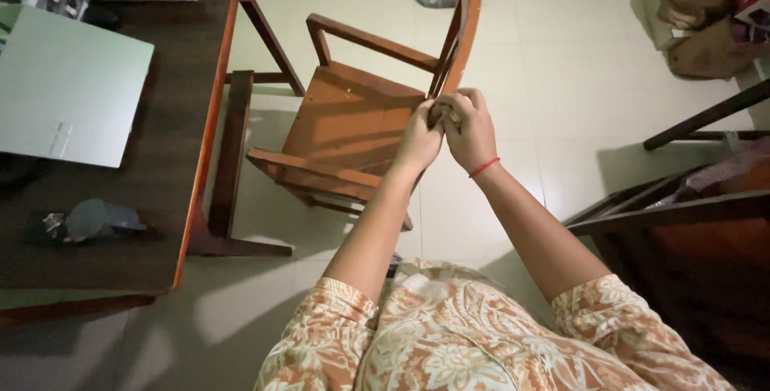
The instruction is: Moving a wooden chair away from a desk and then wiping the desk surface with a cloth.
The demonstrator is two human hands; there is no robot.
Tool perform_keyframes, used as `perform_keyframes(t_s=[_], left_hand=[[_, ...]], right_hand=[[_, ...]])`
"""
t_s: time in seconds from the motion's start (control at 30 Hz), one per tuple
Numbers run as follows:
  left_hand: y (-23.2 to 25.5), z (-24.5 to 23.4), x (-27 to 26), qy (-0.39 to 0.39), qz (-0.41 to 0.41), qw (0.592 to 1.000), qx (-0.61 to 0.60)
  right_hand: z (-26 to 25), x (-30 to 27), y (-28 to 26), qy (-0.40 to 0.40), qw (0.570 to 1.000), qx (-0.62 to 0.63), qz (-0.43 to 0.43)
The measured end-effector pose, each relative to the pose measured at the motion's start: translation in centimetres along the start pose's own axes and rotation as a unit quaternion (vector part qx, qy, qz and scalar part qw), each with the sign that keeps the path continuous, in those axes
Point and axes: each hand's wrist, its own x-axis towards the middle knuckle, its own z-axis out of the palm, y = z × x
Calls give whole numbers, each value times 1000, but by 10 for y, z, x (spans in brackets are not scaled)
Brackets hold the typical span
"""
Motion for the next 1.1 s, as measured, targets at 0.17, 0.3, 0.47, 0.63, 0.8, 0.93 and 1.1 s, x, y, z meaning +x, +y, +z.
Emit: perform_keyframes(t_s=[0.17, 0.3, 0.47, 0.63, 0.8, 0.93, 1.1], left_hand=[[30, -2, 10, -26, -17, 988, 154], [57, 2, 30, -84, -58, 952, 290], [69, 21, 62, -105, -106, 928, 342], [54, 42, 88, -103, -99, 919, 367], [67, 45, 78, -67, -51, 898, 432], [77, 40, 69, -64, -54, 903, 421], [95, 37, 68, -76, -78, 911, 399]], right_hand=[[-2, 5, 24, -19, 1000, -1, 5], [-6, 18, 37, -43, 999, -12, 17], [-22, 51, 59, -55, 993, -92, -55], [-29, 82, 90, -132, 987, -92, -11], [-17, 130, 139, -85, 996, -1, -18], [-8, 174, 150, -51, 998, 5, -24], [11, 235, 149, -35, 987, 88, -133]])
